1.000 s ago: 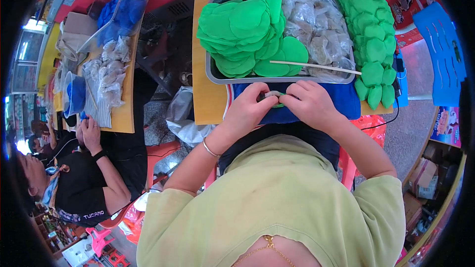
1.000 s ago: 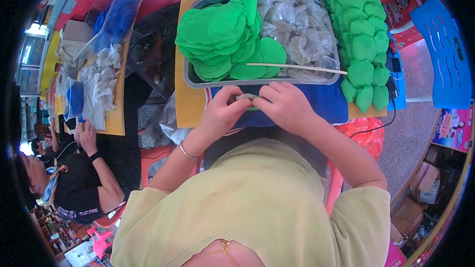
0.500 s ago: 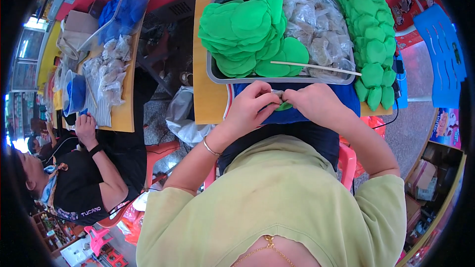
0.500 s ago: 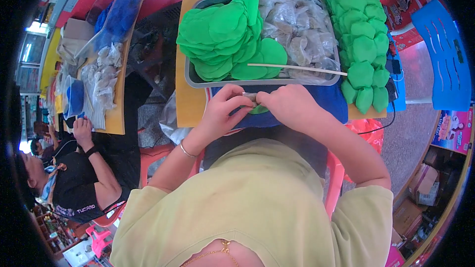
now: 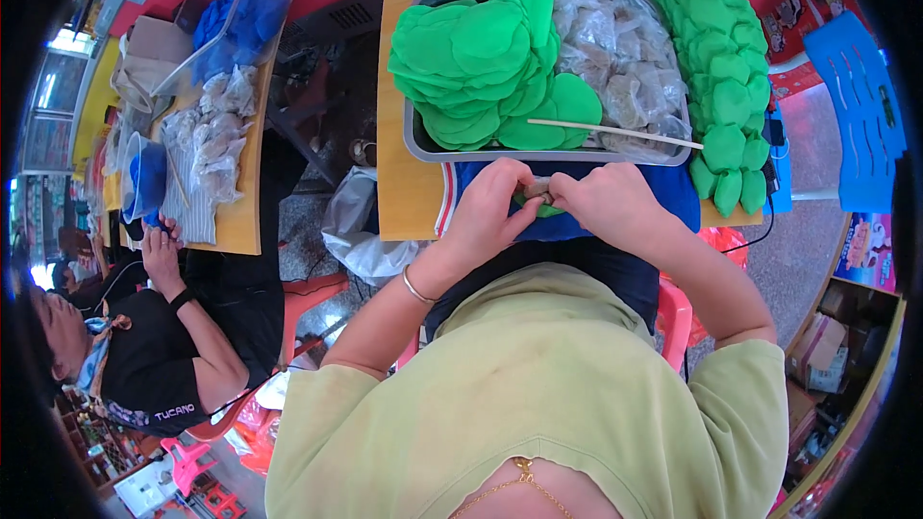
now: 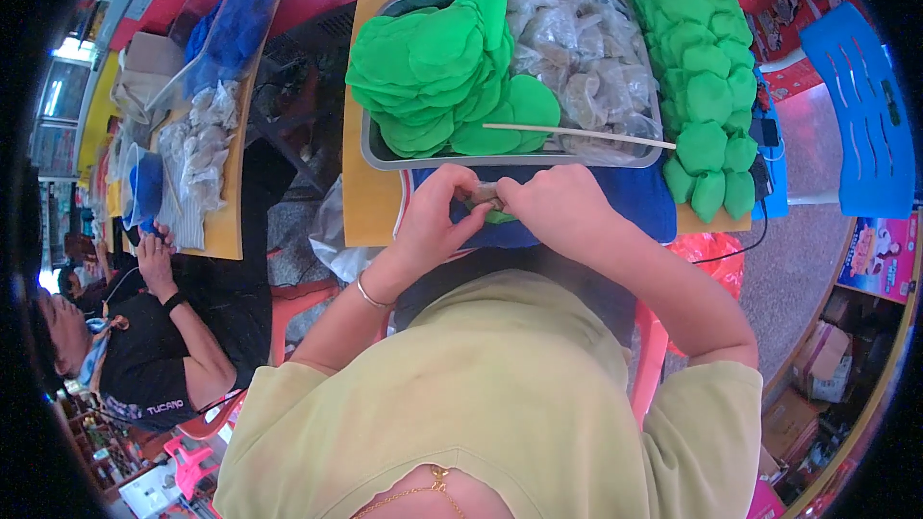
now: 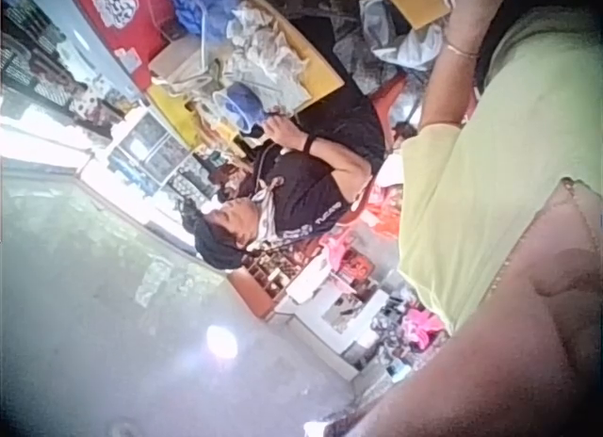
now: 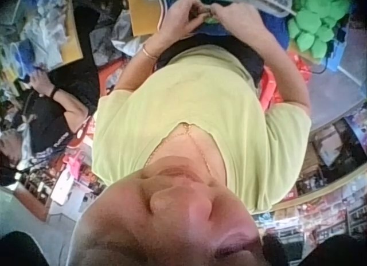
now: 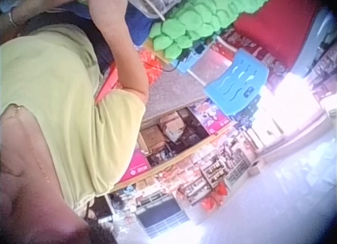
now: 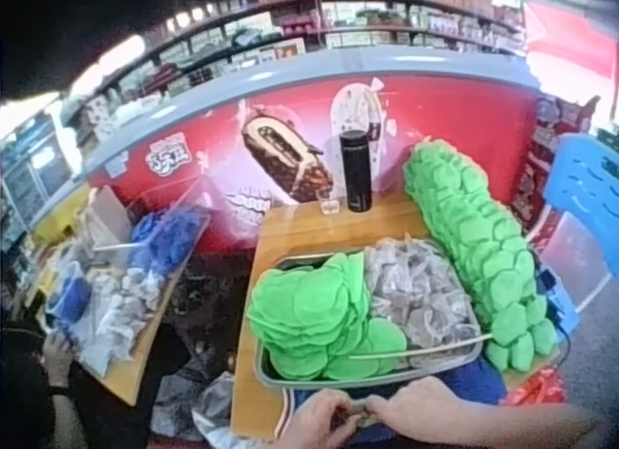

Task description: Assembling green foam decorative pieces onto a stick and packing them.

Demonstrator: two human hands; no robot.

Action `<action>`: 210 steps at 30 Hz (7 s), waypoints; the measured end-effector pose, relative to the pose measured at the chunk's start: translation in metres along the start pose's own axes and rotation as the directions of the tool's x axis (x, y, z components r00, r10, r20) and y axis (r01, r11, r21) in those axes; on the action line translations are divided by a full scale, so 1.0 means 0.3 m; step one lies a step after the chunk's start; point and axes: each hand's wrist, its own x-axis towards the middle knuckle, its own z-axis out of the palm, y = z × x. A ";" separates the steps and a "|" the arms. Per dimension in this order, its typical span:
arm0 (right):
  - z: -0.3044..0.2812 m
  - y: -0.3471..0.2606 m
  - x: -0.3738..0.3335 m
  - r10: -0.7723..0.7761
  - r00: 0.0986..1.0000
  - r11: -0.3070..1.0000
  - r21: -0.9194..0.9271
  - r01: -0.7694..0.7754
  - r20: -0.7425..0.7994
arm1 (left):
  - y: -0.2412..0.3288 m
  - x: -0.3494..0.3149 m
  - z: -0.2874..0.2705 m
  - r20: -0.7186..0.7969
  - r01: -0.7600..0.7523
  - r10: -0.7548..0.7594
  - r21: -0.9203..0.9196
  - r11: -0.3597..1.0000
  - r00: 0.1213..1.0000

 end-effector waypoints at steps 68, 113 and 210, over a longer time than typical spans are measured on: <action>0.079 -0.054 -0.019 0.022 0.903 0.843 0.493 0.214 -0.429 | -0.011 -0.074 -0.035 0.065 -0.061 0.054 0.112 0.992 0.996; -0.039 -0.068 -0.064 0.313 0.844 0.670 0.731 0.128 -0.435 | 0.106 -0.020 0.039 0.225 0.318 -0.355 -0.921 0.227 0.907; -0.100 -0.148 0.066 0.190 0.734 0.450 0.722 0.525 -0.652 | 0.176 0.077 -0.172 -0.386 -0.101 -0.083 -0.434 0.895 0.919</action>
